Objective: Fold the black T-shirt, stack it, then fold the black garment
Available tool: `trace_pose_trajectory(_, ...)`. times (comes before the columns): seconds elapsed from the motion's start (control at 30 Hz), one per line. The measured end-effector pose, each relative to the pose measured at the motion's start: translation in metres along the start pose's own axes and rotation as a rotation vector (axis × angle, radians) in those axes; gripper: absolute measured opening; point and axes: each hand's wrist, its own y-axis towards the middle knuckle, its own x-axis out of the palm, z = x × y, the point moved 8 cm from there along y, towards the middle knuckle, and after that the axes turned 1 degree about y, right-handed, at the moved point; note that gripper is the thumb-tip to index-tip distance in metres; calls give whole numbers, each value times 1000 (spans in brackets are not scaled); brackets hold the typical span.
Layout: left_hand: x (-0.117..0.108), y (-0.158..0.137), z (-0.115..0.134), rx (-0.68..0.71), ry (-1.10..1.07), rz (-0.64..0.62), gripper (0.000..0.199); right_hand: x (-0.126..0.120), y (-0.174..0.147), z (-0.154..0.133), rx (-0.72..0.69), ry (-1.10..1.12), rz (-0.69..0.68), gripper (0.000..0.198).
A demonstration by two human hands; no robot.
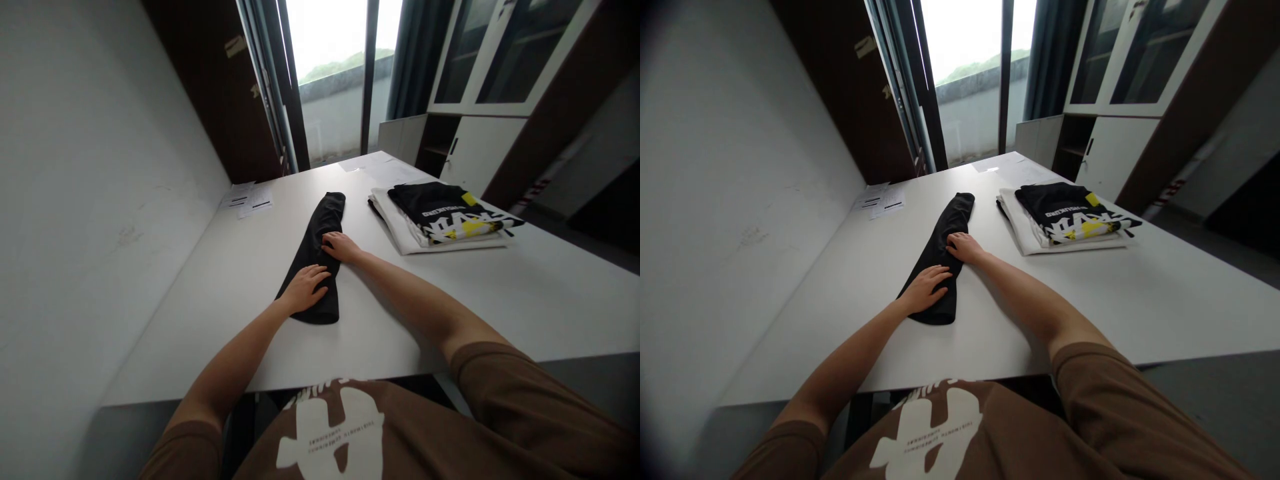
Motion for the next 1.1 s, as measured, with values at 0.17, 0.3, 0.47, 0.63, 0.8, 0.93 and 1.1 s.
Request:
trace_pose_trajectory(0.17, -3, -1, 2, 2, -5, 5, 45, 0, 0, 0, -6, 6, 3, 12)
trace_pose_trajectory(0.3, -3, 0, 1, 0, -2, 6, 45, -2, 0, -2, -8, 0, 3, 12)
trace_pose_trajectory(0.47, -2, 0, 0, -2, 3, 4, 45, -4, 0, -4, -4, 2, 1, 12)
trace_pose_trajectory(0.63, -2, 0, 0, 0, 7, 9, 45, -4, 0, -5, 3, -1, 7, 11)
trace_pose_trajectory(0.8, -2, 0, 1, 3, 6, 10, 45, -4, -1, -4, 8, -5, 5, 12)
trace_pose_trajectory(0.93, -2, 0, 1, 10, 6, 10, 46, -4, -1, -4, 10, -7, -1, 12)
trace_pose_trajectory(1.1, -1, 0, 0, 8, 6, 11, 45, -6, -2, -6, 11, -1, 2, 13)
